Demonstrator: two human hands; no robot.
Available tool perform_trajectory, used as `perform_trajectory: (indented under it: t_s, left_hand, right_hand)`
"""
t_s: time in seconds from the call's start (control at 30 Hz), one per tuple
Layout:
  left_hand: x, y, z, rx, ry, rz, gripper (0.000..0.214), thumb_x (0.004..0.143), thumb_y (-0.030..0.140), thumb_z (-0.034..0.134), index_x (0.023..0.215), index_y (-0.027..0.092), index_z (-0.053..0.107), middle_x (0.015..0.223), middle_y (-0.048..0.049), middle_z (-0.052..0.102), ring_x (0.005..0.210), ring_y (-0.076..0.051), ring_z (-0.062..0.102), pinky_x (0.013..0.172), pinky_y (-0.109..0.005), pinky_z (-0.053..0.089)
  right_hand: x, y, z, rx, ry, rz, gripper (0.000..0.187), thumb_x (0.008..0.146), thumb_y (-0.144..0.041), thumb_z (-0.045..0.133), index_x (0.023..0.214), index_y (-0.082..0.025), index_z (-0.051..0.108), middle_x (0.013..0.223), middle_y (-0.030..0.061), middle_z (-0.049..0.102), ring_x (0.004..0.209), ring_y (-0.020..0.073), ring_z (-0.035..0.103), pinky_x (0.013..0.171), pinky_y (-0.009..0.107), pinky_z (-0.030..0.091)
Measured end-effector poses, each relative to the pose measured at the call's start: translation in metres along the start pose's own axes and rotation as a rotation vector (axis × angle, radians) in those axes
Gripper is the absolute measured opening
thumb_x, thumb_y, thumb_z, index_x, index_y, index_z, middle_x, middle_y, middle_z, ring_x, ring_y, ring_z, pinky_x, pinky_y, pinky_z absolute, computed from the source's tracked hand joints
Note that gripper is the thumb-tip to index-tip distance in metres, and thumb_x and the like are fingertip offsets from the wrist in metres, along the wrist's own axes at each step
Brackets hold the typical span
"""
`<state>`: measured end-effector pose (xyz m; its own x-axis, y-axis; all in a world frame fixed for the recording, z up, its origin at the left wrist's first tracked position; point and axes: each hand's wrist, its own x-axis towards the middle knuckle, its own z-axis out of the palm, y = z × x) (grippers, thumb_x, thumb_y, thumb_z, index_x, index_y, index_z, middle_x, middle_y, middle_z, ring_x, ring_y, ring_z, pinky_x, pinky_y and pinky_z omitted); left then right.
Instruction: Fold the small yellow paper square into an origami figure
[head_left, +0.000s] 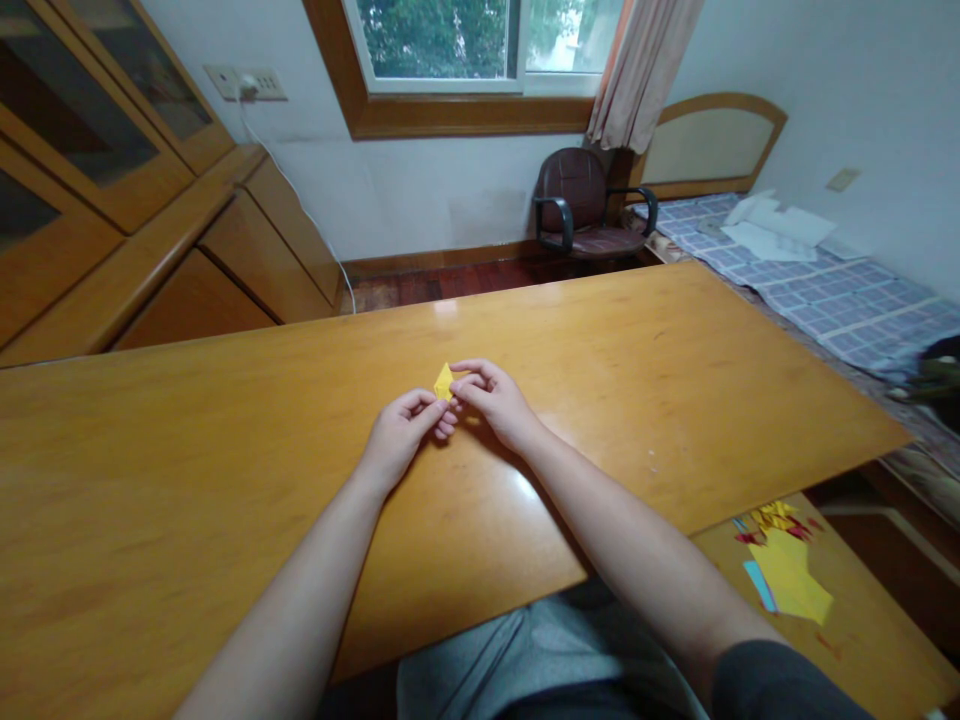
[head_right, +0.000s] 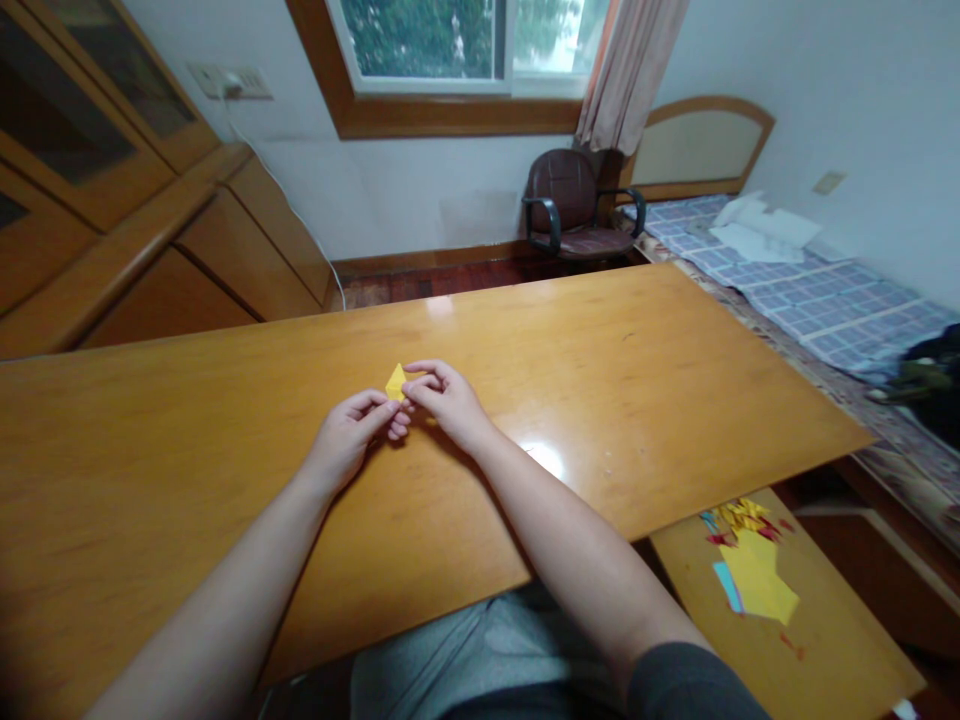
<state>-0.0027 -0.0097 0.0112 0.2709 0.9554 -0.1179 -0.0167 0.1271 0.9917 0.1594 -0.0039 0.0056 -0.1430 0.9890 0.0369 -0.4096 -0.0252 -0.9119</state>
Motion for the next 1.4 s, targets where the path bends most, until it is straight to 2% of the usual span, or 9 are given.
perform_trajectory:
  t_s: [0.27, 0.5, 0.93, 1.17, 1.4]
  left_hand:
    - [0.0004, -0.0006, -0.0009, 0.004, 0.017, -0.001, 0.027, 0.075, 0.04, 0.073, 0.078, 0.015, 0.064, 0.068, -0.0038, 0.07, 0.058, -0.013, 0.062, 0.059, -0.025, 0.05]
    - [-0.0008, 0.0011, 0.0004, 0.002, -0.008, -0.001, 0.028, 0.074, 0.041, 0.074, 0.075, 0.015, 0.062, 0.066, -0.0028, 0.069, 0.058, -0.013, 0.062, 0.059, -0.024, 0.05]
    - [-0.0032, 0.0064, 0.0035, 0.055, -0.026, -0.004, 0.029, 0.074, 0.043, 0.071, 0.073, 0.016, 0.062, 0.067, -0.0037, 0.069, 0.058, -0.014, 0.063, 0.06, -0.026, 0.051]
    - [-0.0014, 0.0031, -0.0018, 0.154, 0.075, 0.093, 0.025, 0.078, 0.041, 0.066, 0.074, 0.017, 0.062, 0.063, -0.001, 0.065, 0.057, -0.013, 0.061, 0.059, -0.024, 0.05]
    - [-0.0021, 0.0021, -0.003, 0.25, 0.107, 0.132, 0.023, 0.079, 0.039, 0.064, 0.069, 0.018, 0.061, 0.06, 0.0004, 0.062, 0.054, -0.012, 0.057, 0.056, -0.022, 0.045]
  right_hand:
    - [-0.001, -0.0013, -0.0008, -0.006, 0.005, -0.019, 0.035, 0.071, -0.028, 0.074, 0.101, -0.019, 0.06, 0.072, -0.004, 0.064, 0.067, 0.0101, 0.059, 0.07, 0.026, 0.047]
    - [0.0011, 0.0038, -0.0015, -0.04, 0.013, -0.016, 0.043, 0.066, -0.029, 0.079, 0.103, -0.019, 0.06, 0.081, -0.0028, 0.063, 0.066, 0.0091, 0.058, 0.068, 0.024, 0.046]
    - [0.0006, 0.0009, -0.0003, -0.044, -0.003, -0.019, 0.042, 0.067, -0.029, 0.078, 0.103, -0.02, 0.057, 0.071, -0.0055, 0.062, 0.062, 0.0093, 0.057, 0.065, 0.024, 0.045]
    - [0.0001, 0.0005, 0.0002, -0.11, -0.014, 0.008, 0.042, 0.067, -0.03, 0.077, 0.102, -0.02, 0.057, 0.069, -0.0056, 0.062, 0.06, 0.0094, 0.056, 0.059, 0.023, 0.043]
    - [0.0019, 0.0059, -0.0012, -0.168, -0.018, 0.014, 0.04, 0.067, -0.03, 0.077, 0.1, -0.019, 0.057, 0.067, -0.0067, 0.058, 0.058, 0.0079, 0.051, 0.054, 0.02, 0.039]
